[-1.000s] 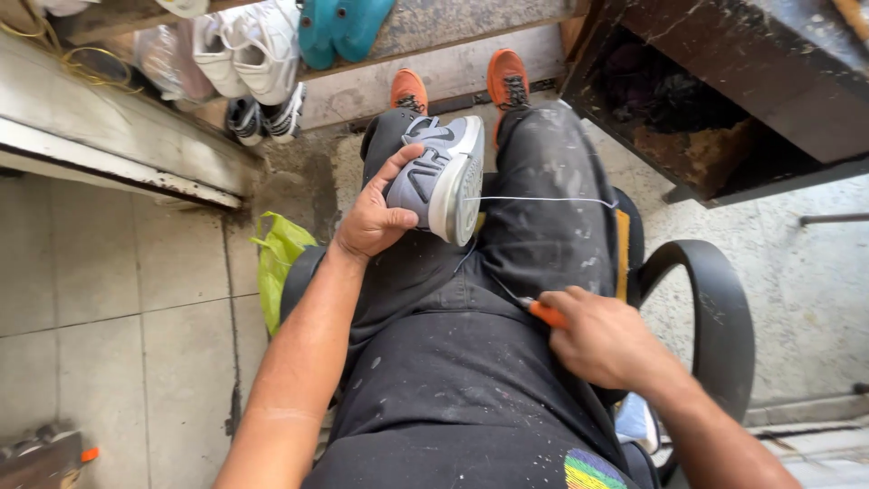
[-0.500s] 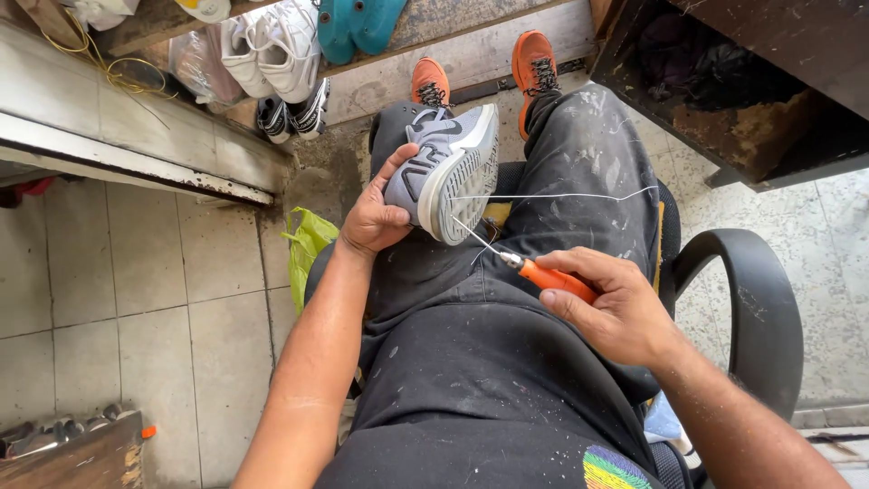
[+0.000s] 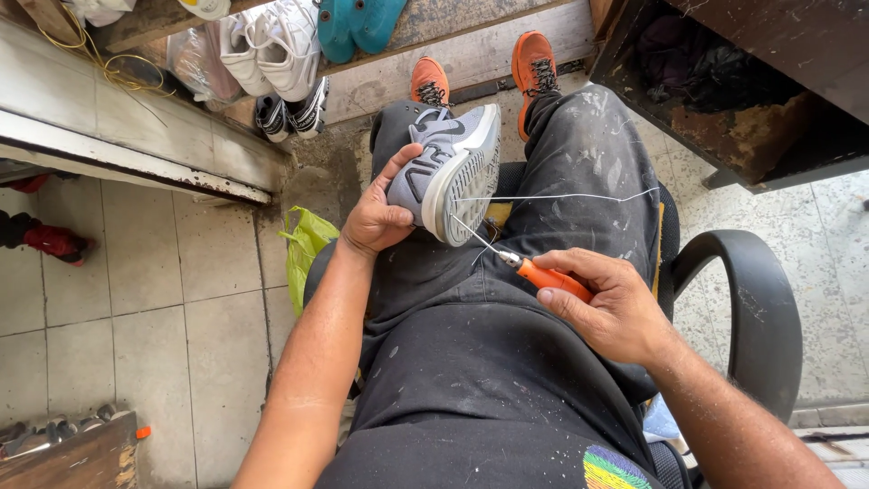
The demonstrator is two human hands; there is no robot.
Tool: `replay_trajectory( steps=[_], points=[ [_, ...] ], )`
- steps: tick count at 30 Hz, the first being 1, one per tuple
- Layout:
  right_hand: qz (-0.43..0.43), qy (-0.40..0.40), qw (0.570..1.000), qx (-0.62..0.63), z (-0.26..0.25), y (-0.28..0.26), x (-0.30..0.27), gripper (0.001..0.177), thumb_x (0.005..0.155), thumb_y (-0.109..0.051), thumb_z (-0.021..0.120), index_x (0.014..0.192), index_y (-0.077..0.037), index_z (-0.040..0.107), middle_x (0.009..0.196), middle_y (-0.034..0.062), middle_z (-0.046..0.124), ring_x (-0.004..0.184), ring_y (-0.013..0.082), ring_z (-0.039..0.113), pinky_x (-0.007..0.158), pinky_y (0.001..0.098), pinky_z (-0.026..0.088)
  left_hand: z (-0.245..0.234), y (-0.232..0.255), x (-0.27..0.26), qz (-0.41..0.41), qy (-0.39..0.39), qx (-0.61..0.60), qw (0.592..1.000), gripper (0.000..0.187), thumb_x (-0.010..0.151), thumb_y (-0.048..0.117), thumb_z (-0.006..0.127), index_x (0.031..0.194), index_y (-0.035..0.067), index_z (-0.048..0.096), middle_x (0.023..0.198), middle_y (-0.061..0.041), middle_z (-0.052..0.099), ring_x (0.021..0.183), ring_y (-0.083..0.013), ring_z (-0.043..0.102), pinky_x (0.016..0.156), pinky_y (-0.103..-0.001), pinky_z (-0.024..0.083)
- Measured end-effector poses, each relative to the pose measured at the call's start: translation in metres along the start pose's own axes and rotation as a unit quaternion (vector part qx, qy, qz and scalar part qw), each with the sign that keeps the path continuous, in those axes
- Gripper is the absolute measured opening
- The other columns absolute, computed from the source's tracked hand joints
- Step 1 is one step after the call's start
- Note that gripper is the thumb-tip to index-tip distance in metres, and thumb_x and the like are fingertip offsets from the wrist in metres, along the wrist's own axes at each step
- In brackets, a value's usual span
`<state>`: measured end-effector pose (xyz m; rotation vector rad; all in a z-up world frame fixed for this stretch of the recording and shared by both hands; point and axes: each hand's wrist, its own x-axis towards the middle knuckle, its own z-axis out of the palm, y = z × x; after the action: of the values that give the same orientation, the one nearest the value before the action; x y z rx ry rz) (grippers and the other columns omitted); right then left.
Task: Stitching the sole of a sneaker using a hook needle and thread
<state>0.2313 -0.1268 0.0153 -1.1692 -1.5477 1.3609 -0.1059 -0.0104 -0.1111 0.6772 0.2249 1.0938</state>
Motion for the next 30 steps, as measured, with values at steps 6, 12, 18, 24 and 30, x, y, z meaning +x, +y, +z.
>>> replay_trajectory(
  steps=[6,12,18,24,30],
  points=[
    [0.033,0.003,0.999,0.012,0.001,-0.004,0.0,0.033,0.084,-0.016,0.08,0.115,-0.006,0.077,0.083,0.016,0.072,0.072,0.0185,0.064,0.058,0.0354,0.055,0.0,-0.001,0.0,0.0,0.003,0.0,1.0,0.1,0.069,-0.019,0.075,0.157,0.005,0.036,0.14,-0.029,0.059,0.124,-0.0445,0.064,0.102,-0.055,0.055],
    [0.059,-0.004,0.998,0.015,-0.005,0.001,0.001,0.03,0.087,-0.016,0.077,0.115,-0.007,0.078,0.082,0.0143,0.07,0.059,0.0179,0.065,0.05,0.0317,0.054,0.0,-0.001,-0.001,0.0,0.004,0.004,1.0,0.1,0.068,-0.019,0.076,0.157,0.004,0.037,0.14,-0.029,0.06,0.124,-0.0442,0.063,0.103,-0.054,0.054],
    [0.121,-0.026,0.987,-0.102,-0.02,-0.023,-0.001,0.034,0.094,-0.019,0.065,0.127,-0.02,0.076,0.069,0.0122,0.071,0.051,0.0191,0.066,0.047,0.0343,0.053,0.014,-0.005,0.003,0.007,0.008,0.034,0.999,0.099,0.064,-0.021,0.078,0.153,0.001,0.04,0.139,-0.027,0.061,0.124,-0.0404,0.064,0.103,-0.05,0.055],
    [0.186,-0.034,0.973,-0.132,-0.04,-0.017,-0.03,0.039,0.097,-0.018,0.057,0.132,-0.022,0.073,0.067,0.0139,0.076,0.045,0.0186,0.063,0.045,0.0342,0.052,0.035,-0.029,-0.004,0.007,0.029,0.142,0.989,0.101,0.059,-0.013,0.089,0.149,0.003,0.047,0.14,-0.017,0.061,0.128,-0.0266,0.06,0.11,-0.041,0.049],
    [0.136,-0.012,0.977,-0.166,-0.036,0.002,-0.056,0.034,0.094,-0.019,0.065,0.126,-0.02,0.077,0.067,0.0108,0.078,0.047,0.0143,0.062,0.043,0.0298,0.051,0.062,-0.032,-0.016,-0.028,0.063,0.353,0.933,0.105,0.048,0.012,0.104,0.143,0.012,0.06,0.137,-0.004,0.063,0.132,-0.0136,0.05,0.12,-0.036,0.032]
  ],
)
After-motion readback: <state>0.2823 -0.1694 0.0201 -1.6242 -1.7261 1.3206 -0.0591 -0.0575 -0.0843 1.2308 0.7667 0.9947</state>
